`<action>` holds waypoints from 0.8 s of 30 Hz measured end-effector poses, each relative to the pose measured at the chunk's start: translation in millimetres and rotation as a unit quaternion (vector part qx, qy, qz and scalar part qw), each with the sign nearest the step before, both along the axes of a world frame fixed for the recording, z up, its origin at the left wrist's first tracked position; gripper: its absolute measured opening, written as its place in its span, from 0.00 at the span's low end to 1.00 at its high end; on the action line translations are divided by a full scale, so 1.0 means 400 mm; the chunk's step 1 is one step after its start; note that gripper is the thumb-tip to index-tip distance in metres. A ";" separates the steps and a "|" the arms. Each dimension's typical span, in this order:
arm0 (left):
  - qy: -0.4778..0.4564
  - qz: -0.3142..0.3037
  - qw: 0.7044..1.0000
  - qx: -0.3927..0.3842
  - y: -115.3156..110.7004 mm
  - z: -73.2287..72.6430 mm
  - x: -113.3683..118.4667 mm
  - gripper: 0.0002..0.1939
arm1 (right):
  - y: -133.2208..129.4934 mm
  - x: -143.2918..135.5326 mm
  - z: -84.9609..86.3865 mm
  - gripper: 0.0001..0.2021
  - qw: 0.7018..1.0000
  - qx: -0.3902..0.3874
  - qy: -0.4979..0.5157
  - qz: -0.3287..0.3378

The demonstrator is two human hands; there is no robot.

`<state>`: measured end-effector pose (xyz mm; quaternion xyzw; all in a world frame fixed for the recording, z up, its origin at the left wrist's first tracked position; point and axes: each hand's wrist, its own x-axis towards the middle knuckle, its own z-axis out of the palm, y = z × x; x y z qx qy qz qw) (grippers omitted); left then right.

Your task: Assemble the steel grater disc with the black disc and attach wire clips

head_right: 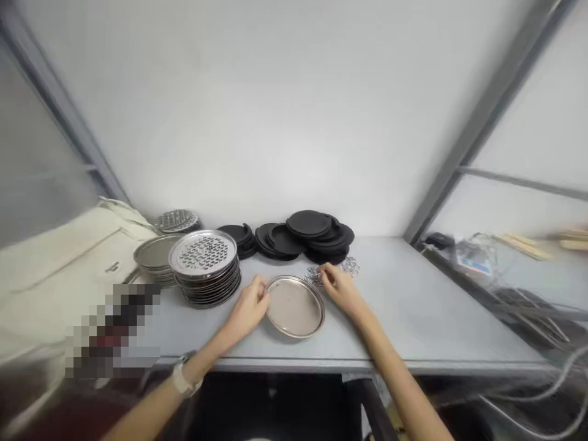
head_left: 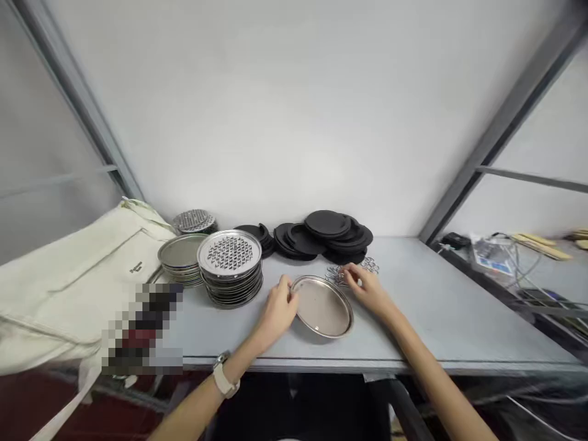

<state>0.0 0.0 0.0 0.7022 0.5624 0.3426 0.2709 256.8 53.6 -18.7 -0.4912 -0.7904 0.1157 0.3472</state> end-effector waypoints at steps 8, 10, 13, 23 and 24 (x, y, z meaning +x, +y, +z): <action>0.063 0.031 0.997 -0.017 -0.013 -0.023 -0.041 0.06 | -0.001 -0.009 0.002 0.09 0.999 -0.018 -0.031 0.032; 0.087 0.028 0.996 -0.019 -0.017 -0.025 -0.050 0.05 | -0.004 -0.010 0.003 0.10 0.999 -0.022 -0.036 0.035; 0.099 0.025 0.995 -0.019 -0.040 -0.002 -0.066 0.01 | -0.004 -0.012 0.002 0.10 0.998 -0.028 -0.041 0.041; 0.056 0.218 0.963 0.145 0.041 0.367 -0.395 0.13 | -0.003 -0.019 0.005 0.10 0.998 -0.039 -0.019 0.034; 0.090 0.255 0.948 0.169 0.097 0.382 -0.453 0.13 | -0.003 -0.021 0.007 0.10 0.998 -0.039 -0.018 0.035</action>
